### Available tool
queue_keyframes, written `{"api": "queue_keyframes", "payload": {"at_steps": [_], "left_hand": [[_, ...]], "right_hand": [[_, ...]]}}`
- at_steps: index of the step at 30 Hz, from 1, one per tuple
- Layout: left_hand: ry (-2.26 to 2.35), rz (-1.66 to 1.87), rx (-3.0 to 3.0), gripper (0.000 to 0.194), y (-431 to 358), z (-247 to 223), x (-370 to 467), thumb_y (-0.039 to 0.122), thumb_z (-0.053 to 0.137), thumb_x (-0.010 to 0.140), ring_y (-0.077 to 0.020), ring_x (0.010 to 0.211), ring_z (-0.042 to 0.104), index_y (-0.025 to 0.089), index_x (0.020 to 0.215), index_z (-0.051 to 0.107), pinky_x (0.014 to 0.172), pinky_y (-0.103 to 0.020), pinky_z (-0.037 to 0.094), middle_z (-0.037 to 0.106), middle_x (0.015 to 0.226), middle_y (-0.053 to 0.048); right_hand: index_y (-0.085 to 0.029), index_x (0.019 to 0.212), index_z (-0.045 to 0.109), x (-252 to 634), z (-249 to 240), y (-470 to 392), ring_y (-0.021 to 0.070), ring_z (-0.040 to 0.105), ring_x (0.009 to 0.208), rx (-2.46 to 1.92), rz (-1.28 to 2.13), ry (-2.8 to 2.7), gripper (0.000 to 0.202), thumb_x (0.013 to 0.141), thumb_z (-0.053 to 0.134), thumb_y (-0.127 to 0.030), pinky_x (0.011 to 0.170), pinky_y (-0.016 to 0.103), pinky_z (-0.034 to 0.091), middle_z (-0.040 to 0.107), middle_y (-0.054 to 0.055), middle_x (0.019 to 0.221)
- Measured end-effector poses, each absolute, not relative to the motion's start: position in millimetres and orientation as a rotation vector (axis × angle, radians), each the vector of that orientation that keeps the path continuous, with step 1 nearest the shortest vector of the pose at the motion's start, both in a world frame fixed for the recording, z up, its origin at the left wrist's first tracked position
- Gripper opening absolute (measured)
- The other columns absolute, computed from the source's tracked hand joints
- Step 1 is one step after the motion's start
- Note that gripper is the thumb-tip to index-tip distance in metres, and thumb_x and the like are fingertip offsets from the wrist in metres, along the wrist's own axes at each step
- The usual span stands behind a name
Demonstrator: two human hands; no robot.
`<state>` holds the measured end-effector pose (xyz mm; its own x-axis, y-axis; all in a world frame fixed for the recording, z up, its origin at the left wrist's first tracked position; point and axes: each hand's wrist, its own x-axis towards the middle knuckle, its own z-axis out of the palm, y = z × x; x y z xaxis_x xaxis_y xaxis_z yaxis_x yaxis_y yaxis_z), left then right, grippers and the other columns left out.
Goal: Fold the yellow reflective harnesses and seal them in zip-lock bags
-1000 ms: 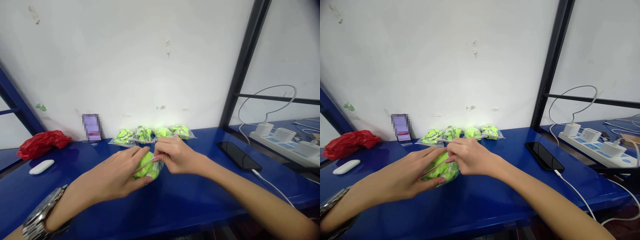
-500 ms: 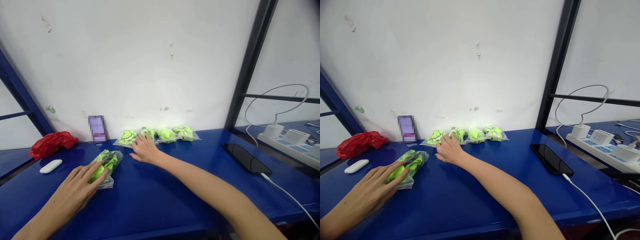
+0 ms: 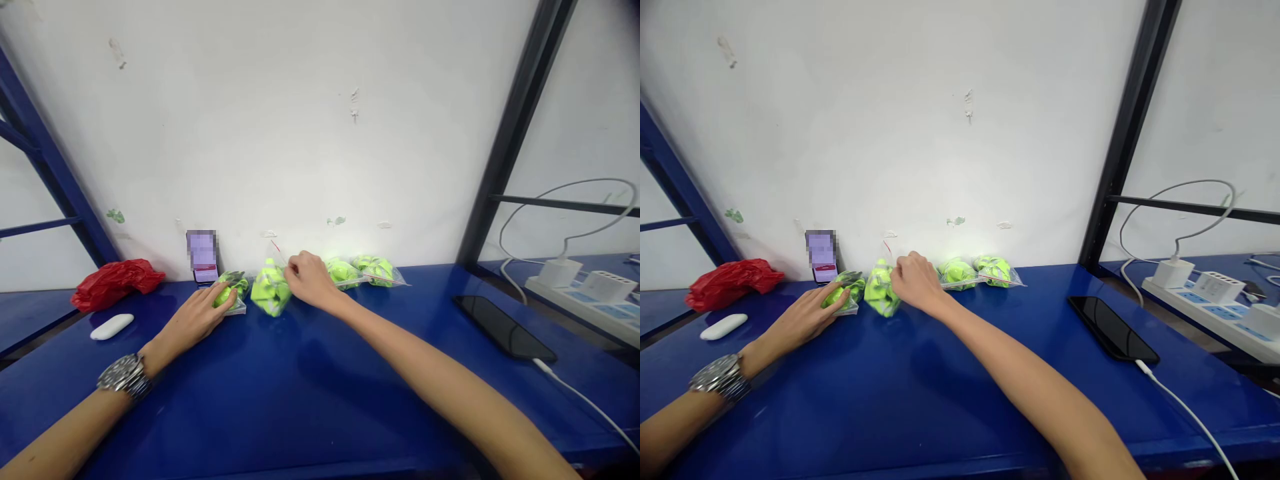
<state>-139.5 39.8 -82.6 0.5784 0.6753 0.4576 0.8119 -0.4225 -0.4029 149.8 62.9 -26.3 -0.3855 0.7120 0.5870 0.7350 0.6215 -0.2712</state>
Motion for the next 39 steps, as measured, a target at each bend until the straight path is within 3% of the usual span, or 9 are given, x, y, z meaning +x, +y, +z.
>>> {"api": "queue_keyframes", "payload": {"at_steps": [5,10,13,17,20,23,28,32,39], "left_hand": [[-1.235,-0.325,-2.241,0.034,77,-80,-141,0.024,0.032,0.095,-0.0298,0.125,0.048,0.017,0.123,0.05,0.097,-0.046,0.042,0.046,0.14,-0.02],[-1.273,-0.33,-2.266,0.039,93,-81,-140,0.029,0.036,0.092,-0.0293,0.126,0.048,0.02,0.129,0.046,0.098,-0.045,0.041,0.044,0.142,-0.017],[-1.264,-0.359,-2.229,0.046,86,-75,-128,0.029,0.044,0.086,-0.0323,0.132,0.041,0.02,0.131,0.044,0.107,-0.052,0.031,0.043,0.142,-0.016],[-1.237,-0.54,-2.243,0.045,54,-60,-86,0.025,0.046,0.085,-0.0323,0.126,0.044,0.016,0.129,0.043,0.104,-0.049,0.035,0.045,0.137,-0.019],[-1.27,-0.78,-2.448,0.022,21,-48,-39,0.025,0.038,0.092,-0.0217,0.092,0.059,0.016,0.109,0.05,0.082,-0.036,0.047,0.061,0.099,-0.01],[-1.294,-0.839,-2.67,0.024,-8,-36,5,0.031,0.033,0.097,-0.0151,0.067,0.053,0.019,0.083,0.048,0.066,-0.03,0.044,0.055,0.075,-0.001],[-1.469,-0.719,-2.679,0.027,-26,-20,42,0.036,0.037,0.095,-0.015,0.061,0.049,0.02,0.075,0.045,0.055,-0.028,0.035,0.054,0.071,-0.001],[-1.432,-0.543,-2.784,0.027,-27,-16,46,0.028,0.033,0.094,-0.0145,0.058,0.049,0.02,0.07,0.045,0.053,-0.028,0.032,0.056,0.068,-0.001],[-1.556,-0.388,-2.67,0.02,-29,-18,46,0.026,0.039,0.088,-0.0159,0.053,0.051,0.02,0.071,0.047,0.046,-0.027,0.025,0.058,0.065,-0.003]], "right_hand": [[-0.015,0.061,0.056,202,-20,36,0.0121,0.056,0.055,-0.99,0.626,-2.15,0.022,0.081,0.052,-0.021,0.055,0.024,0.037,0.059,0.0,0.054],[-0.015,0.07,0.057,232,-34,18,0.0137,0.064,0.054,-0.927,1.344,-1.928,0.024,0.078,0.065,-0.036,0.049,0.021,0.041,0.062,0.001,0.06],[-0.015,0.072,0.054,236,-46,18,0.0117,0.063,0.052,-0.878,1.495,-1.771,0.031,0.077,0.068,-0.042,0.047,0.019,0.039,0.059,-0.001,0.059],[-0.015,0.074,0.054,232,-60,23,0.0101,0.058,0.052,-0.686,1.464,-1.758,0.035,0.076,0.07,-0.046,0.052,0.022,0.041,0.057,-0.002,0.06],[-0.016,0.07,0.052,227,-66,25,0.0106,0.053,0.053,-0.585,1.423,-1.768,0.041,0.078,0.066,-0.053,0.055,0.024,0.041,0.054,-0.002,0.059],[-0.016,0.068,0.05,222,-67,21,0.0107,0.048,0.055,-0.522,1.374,-1.797,0.042,0.08,0.062,-0.054,0.057,0.025,0.04,0.051,-0.002,0.06],[-0.016,0.074,0.054,222,-62,9,0.0115,0.045,0.063,-0.519,1.099,-2.025,0.025,0.09,0.049,-0.034,0.061,0.024,0.037,0.051,-0.001,0.068],[-0.016,0.066,0.052,225,-60,6,0.0103,0.042,0.06,-0.557,0.802,-2.157,0.015,0.08,0.049,-0.014,0.059,0.022,0.035,0.049,-0.003,0.064],[-0.017,0.064,0.052,224,-59,5,0.0106,0.043,0.059,-0.495,0.578,-2.244,0.015,0.077,0.046,-0.012,0.06,0.022,0.036,0.05,-0.002,0.061]]}}
